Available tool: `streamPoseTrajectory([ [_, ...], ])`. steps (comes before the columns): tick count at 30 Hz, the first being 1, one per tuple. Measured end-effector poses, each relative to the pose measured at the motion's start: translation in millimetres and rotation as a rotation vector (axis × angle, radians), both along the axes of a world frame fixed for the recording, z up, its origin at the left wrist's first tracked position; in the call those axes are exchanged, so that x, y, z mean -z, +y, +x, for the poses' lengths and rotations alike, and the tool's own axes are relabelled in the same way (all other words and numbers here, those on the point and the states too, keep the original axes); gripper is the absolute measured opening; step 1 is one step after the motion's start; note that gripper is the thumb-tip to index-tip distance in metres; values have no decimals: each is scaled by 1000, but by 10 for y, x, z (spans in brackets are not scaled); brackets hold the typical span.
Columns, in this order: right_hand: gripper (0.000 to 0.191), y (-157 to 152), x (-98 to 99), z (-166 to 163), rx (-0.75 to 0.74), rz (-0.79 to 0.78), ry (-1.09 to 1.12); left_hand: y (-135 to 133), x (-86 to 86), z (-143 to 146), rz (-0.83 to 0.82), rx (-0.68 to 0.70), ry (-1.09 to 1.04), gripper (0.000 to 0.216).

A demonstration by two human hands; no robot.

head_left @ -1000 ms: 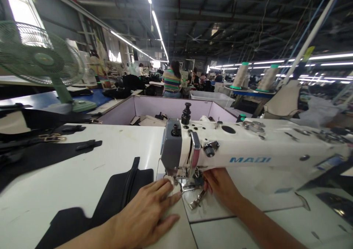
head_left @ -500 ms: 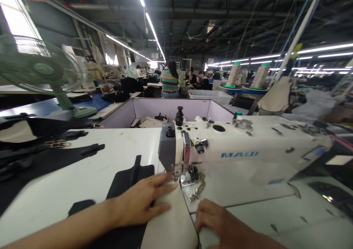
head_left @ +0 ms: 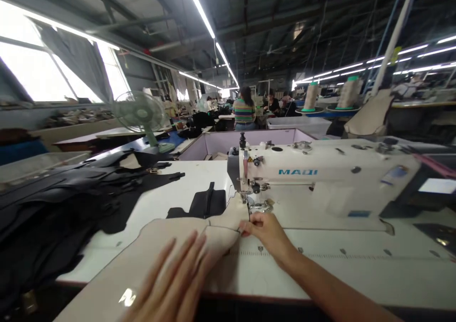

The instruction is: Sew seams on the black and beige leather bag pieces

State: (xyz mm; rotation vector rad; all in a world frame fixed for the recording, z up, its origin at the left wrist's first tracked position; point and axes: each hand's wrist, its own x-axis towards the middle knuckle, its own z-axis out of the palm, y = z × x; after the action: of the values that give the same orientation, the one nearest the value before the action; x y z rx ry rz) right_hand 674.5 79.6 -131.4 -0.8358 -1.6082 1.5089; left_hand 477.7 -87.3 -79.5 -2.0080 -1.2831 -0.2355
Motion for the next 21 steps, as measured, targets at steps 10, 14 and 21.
streamPoseTrajectory([
  [10,46,-217,59,-27,-35,18,151,759,178,-208,88,66,97,50],
  [14,37,-288,190,-128,22,-23,223,835,235,-212,71,171,191,49],
  [21,13,-261,190,-154,54,-5,167,922,363,-188,37,265,203,45],
])
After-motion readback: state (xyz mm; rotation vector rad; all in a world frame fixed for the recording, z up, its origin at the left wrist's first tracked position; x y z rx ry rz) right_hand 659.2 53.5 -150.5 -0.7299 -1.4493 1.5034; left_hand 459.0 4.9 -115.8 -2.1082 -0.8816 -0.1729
